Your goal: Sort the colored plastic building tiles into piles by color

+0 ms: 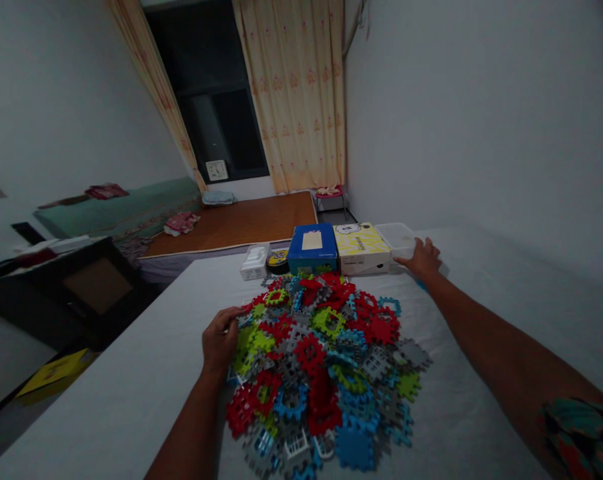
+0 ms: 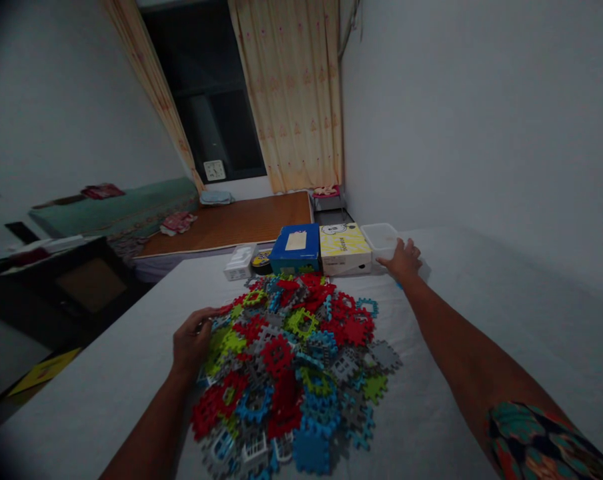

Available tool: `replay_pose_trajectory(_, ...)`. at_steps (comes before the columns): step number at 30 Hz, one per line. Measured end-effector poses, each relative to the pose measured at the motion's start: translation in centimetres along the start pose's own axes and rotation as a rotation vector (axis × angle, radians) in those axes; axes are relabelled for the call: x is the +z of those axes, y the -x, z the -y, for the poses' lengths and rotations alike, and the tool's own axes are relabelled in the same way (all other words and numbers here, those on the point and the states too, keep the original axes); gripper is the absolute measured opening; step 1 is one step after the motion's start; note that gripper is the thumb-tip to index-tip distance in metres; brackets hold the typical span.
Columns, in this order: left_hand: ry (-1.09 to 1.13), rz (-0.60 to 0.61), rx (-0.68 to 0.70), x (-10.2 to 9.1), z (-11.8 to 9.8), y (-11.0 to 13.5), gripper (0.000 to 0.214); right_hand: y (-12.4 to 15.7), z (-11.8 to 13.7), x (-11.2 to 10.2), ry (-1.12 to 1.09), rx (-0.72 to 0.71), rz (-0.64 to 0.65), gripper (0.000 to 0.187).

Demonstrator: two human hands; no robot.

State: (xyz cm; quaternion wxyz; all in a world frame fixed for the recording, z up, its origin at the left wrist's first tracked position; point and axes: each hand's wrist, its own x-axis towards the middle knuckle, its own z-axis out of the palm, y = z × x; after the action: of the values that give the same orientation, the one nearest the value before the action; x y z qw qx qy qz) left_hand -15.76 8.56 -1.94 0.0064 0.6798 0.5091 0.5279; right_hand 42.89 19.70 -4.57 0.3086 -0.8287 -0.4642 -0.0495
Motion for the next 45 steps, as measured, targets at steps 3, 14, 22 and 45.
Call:
replay_pose_trajectory(3, -0.003, 0.006, 0.0, -0.1, -0.1, 0.0, 0.023, 0.0, 0.8, 0.4, 0.008, -0.002, -0.009, 0.103)
replay_pose_trajectory(14, 0.01, 0.007, 0.043, 0.0, 0.0, 0.1, 0.023, 2.7, 2.9, -2.9, 0.017, -0.233, -0.177, 0.054)
replay_pose_trajectory(22, 0.006, 0.043, 0.056, 0.1, 0.0, 0.1, 0.025, 5.4, 6.0, -2.2, 0.124, -0.794, -0.052, 0.053)
replay_pose_trajectory(45, 0.005, 0.028, 0.108, 0.1, 0.1, 0.3, 0.027, 6.8, 19.6, -0.6, 0.071, -0.86, 0.145, 0.044)
